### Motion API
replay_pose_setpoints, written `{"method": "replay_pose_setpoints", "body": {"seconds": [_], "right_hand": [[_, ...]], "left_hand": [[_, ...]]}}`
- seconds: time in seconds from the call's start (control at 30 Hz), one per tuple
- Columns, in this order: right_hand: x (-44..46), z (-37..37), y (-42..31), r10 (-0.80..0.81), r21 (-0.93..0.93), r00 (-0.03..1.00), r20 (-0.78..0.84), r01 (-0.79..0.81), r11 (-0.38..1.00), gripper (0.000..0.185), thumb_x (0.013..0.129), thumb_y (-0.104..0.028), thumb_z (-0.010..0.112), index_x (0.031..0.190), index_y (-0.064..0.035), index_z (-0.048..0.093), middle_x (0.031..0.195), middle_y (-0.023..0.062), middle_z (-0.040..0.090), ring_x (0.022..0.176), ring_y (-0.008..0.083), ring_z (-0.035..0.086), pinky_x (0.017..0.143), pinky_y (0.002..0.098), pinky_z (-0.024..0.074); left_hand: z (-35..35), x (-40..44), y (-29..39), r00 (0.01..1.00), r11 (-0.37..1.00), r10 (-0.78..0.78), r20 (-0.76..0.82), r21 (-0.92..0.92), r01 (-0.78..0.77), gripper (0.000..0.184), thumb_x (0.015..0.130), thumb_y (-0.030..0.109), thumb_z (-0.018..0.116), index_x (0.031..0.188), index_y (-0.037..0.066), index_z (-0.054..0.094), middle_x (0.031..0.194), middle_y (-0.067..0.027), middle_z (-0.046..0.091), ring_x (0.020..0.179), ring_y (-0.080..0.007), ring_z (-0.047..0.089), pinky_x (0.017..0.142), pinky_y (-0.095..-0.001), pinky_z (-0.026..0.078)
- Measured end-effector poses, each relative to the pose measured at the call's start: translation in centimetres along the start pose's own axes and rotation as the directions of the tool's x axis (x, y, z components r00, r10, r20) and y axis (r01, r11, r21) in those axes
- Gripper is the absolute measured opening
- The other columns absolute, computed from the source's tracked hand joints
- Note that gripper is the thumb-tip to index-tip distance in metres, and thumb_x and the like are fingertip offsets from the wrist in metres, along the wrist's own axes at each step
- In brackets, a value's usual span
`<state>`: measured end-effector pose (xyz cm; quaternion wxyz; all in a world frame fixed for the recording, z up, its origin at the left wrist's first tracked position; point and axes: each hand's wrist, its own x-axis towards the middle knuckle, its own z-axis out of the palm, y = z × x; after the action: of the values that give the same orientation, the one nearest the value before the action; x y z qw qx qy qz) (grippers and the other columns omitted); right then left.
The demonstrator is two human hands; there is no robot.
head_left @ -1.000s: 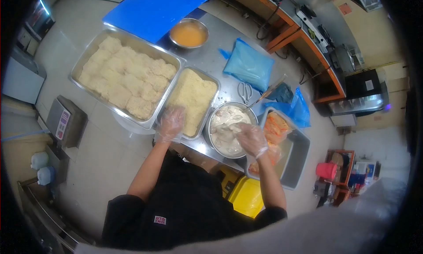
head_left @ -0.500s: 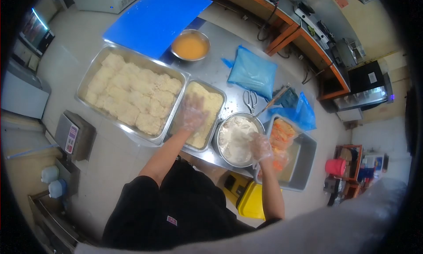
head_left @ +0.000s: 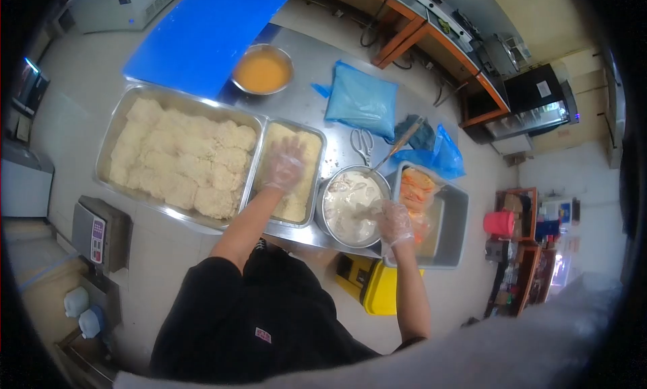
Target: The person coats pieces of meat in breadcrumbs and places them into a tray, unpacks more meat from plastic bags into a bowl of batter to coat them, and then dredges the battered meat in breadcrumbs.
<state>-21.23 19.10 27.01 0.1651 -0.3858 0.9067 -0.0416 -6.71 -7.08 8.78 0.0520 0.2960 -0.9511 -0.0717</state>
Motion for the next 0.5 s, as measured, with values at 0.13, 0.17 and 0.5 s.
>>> {"method": "replay_pose_setpoints", "body": {"seconds": [0.13, 0.17, 0.5], "right_hand": [[-1.8, -5.5, -4.0, -0.034, 0.049, 0.998, -0.047, 0.036, 0.998, 0.028, 0.089, -0.028, 0.063, 0.098, -0.0035, 0.071, 0.099, 0.0254, 0.068, 0.095, 0.0434, 0.065, 0.083, 0.0496, 0.0515], [-1.7, -5.5, -3.7, -0.033, 0.047, 0.997, -0.066, 0.036, 0.998, 0.027, 0.089, -0.027, 0.063, 0.097, -0.0030, 0.071, 0.098, 0.0253, 0.068, 0.094, 0.0435, 0.065, 0.082, 0.0497, 0.0513], [1.2, 1.3, 1.6, -0.028, 0.157, 0.989, -0.145, 0.051, 0.986, 0.030, 0.084, -0.024, 0.067, 0.104, -0.0017, 0.068, 0.095, 0.0241, 0.068, 0.093, 0.0433, 0.065, 0.081, 0.0508, 0.0509]], "left_hand": [[-3.0, -4.6, 1.1, 0.985, 1.000, 0.012, 0.172, -0.015, -0.009, 0.068, 0.104, 0.050, 0.033, 0.160, 0.012, 0.024, 0.167, -0.0104, 0.021, 0.153, -0.0327, 0.020, 0.124, -0.0522, 0.011], [-3.7, -5.7, 1.1, 0.975, 1.000, 0.023, 0.220, -0.025, -0.018, 0.069, 0.104, 0.051, 0.033, 0.160, 0.012, 0.023, 0.167, -0.0104, 0.019, 0.153, -0.0325, 0.019, 0.124, -0.0521, 0.010], [-1.6, -4.0, 2.7, 0.981, 0.985, 0.123, 0.148, -0.141, -0.102, 0.067, 0.103, 0.056, 0.030, 0.160, 0.020, 0.026, 0.168, -0.0109, 0.017, 0.154, -0.0343, 0.015, 0.123, -0.0574, 0.008]]}}
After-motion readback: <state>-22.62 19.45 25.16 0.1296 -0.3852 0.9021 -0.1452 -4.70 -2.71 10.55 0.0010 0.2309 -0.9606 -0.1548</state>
